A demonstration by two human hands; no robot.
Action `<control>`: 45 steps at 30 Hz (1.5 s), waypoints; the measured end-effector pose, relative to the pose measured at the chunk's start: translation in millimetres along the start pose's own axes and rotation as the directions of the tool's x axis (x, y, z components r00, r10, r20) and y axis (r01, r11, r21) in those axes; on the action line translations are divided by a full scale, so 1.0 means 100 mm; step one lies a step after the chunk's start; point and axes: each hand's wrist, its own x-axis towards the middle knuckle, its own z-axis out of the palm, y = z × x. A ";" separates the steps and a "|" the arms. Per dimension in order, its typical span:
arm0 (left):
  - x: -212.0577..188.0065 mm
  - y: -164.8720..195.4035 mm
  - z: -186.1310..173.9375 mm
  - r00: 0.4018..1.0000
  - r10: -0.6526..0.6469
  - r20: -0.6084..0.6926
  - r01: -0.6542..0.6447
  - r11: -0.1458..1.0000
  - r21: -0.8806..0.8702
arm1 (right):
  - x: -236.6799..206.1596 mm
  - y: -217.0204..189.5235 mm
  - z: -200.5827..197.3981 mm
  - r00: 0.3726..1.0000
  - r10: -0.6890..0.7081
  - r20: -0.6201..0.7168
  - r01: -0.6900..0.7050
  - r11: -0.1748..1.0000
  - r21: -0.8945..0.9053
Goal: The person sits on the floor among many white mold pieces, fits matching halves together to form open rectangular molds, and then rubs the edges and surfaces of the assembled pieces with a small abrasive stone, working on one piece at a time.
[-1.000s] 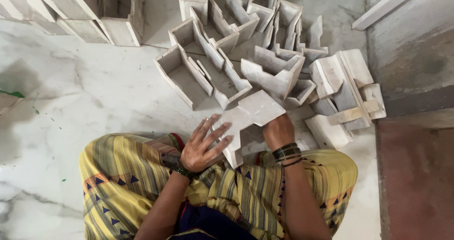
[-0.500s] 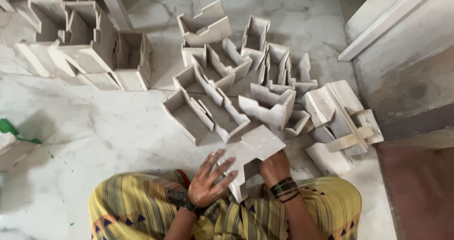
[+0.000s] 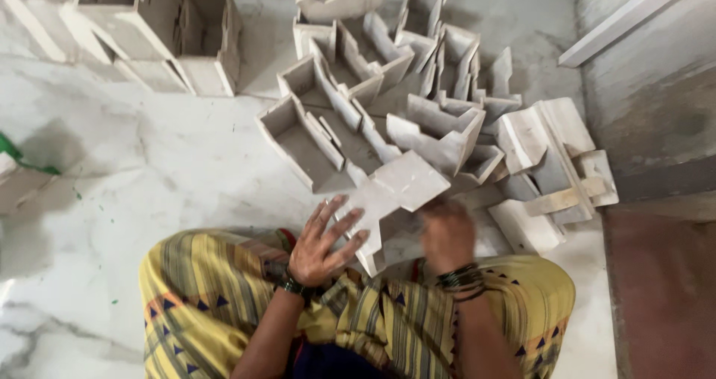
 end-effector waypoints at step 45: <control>-0.15 0.25 0.41 0.346 -0.846 0.406 0.383 -0.267 -0.884 | -0.05 -0.49 -0.07 0.885 0.333 0.325 -0.191 -0.377 0.906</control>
